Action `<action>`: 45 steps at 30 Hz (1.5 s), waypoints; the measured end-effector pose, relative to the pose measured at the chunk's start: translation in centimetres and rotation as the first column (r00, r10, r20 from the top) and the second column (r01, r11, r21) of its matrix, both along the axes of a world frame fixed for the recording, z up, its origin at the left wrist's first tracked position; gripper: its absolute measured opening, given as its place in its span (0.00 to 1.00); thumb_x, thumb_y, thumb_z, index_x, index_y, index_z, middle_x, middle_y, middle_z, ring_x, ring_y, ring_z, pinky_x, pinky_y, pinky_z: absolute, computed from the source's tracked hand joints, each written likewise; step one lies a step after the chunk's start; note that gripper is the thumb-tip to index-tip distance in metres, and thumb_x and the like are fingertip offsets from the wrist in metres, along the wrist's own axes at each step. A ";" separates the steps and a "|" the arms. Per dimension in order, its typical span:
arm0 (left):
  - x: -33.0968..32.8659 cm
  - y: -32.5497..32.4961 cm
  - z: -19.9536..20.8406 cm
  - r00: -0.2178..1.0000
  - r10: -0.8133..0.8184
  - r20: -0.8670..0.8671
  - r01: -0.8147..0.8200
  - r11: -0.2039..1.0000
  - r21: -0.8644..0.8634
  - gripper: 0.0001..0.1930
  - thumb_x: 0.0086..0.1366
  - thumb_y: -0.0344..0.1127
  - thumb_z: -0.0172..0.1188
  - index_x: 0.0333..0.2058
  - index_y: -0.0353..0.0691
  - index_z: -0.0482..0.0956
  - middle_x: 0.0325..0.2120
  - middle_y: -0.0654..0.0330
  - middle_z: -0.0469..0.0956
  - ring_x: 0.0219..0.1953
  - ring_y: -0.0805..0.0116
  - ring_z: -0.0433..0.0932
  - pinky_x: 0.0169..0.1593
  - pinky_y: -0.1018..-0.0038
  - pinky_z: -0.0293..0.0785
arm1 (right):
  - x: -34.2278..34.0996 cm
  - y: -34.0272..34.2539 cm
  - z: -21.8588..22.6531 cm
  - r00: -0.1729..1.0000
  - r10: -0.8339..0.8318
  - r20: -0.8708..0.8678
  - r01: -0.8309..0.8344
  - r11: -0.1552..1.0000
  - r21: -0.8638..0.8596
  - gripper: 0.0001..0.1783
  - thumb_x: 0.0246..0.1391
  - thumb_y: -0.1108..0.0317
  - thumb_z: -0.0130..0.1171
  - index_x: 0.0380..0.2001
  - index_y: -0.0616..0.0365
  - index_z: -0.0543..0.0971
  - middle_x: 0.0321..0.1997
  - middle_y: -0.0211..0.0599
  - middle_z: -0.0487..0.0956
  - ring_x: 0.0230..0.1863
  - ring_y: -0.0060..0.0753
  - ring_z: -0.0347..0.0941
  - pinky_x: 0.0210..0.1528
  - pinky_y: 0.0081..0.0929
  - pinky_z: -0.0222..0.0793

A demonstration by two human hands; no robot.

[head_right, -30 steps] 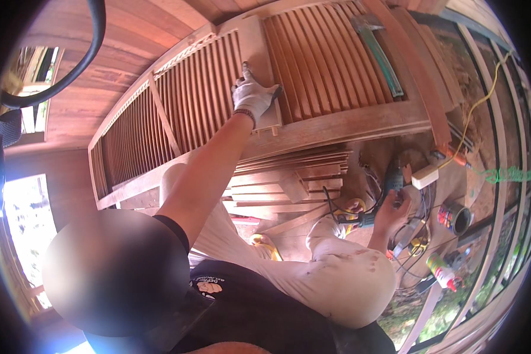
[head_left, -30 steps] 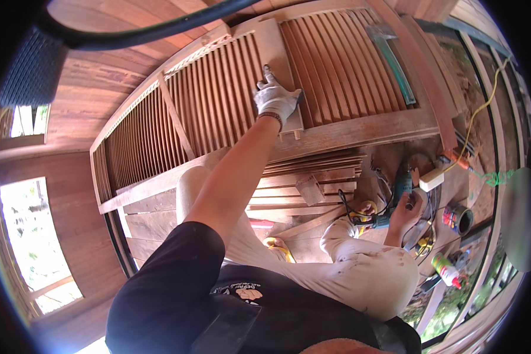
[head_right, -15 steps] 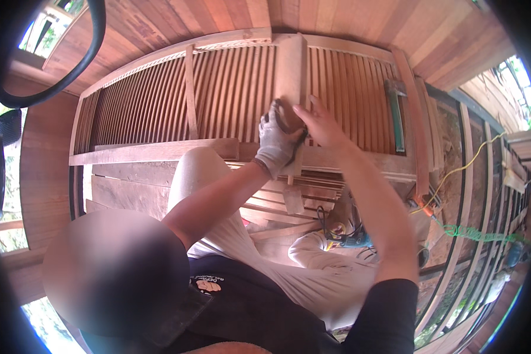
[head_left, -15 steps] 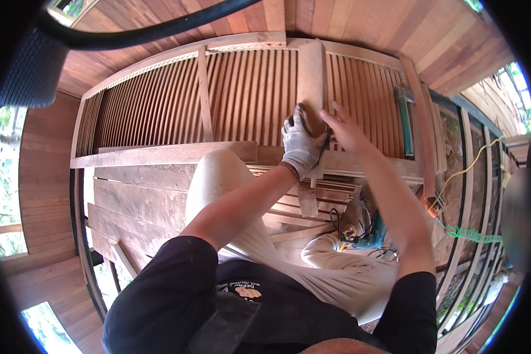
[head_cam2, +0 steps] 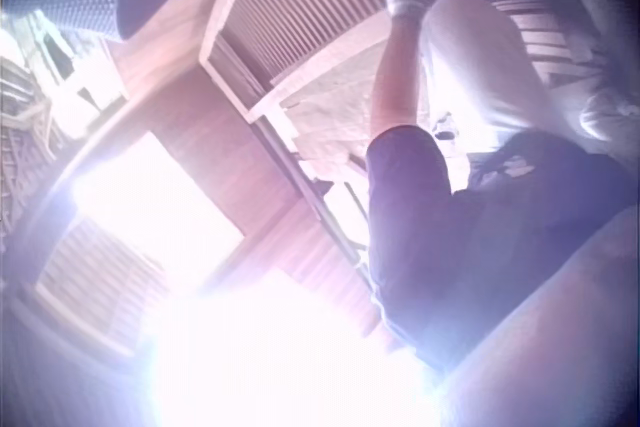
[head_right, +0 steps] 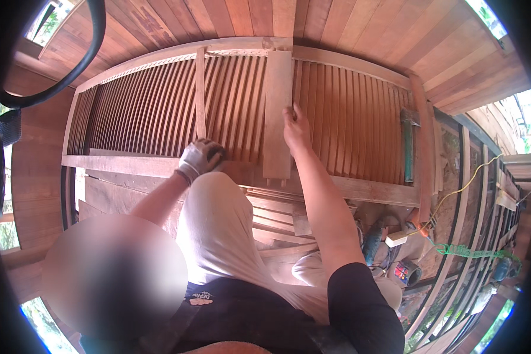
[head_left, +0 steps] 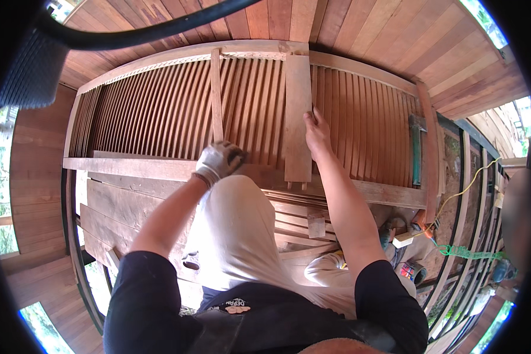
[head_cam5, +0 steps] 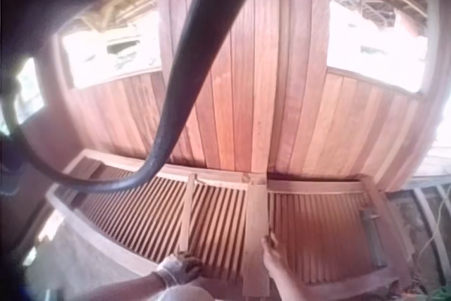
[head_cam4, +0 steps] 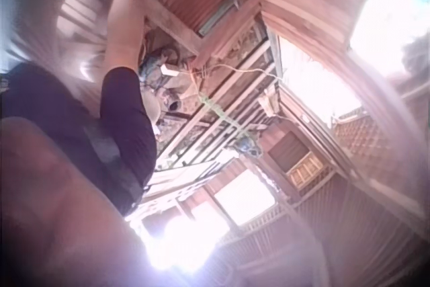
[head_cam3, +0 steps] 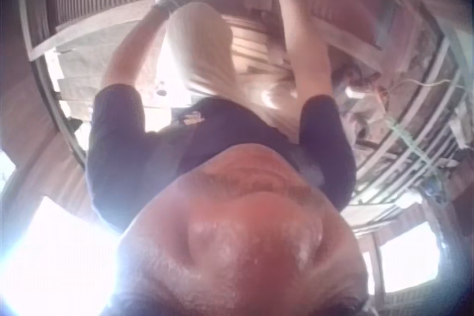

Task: The person installs wooden slats onto a ceiling structure. They position slats, use a power drill to fasten them, and retrieve tools from a bag. The person also walks across the wooden floor to access different areas.

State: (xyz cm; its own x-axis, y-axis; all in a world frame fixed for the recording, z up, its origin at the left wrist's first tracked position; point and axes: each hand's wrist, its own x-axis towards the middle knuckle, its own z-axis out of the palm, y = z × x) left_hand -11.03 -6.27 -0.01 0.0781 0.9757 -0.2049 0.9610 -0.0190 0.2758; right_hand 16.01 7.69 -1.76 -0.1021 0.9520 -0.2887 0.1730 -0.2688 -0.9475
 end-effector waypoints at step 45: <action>-0.1 -0.1 -0.1 0.999 0.007 0.032 -0.007 1.000 0.010 0.16 0.61 0.44 0.58 0.44 0.44 0.82 0.45 0.52 0.80 0.52 0.50 0.77 0.57 0.56 0.73 | -3.6 3.6 -2.0 0.771 -0.140 0.621 -0.079 0.947 0.312 0.26 0.65 0.49 0.50 0.55 0.59 0.78 0.48 0.60 0.80 0.53 0.60 0.75 0.52 0.49 0.73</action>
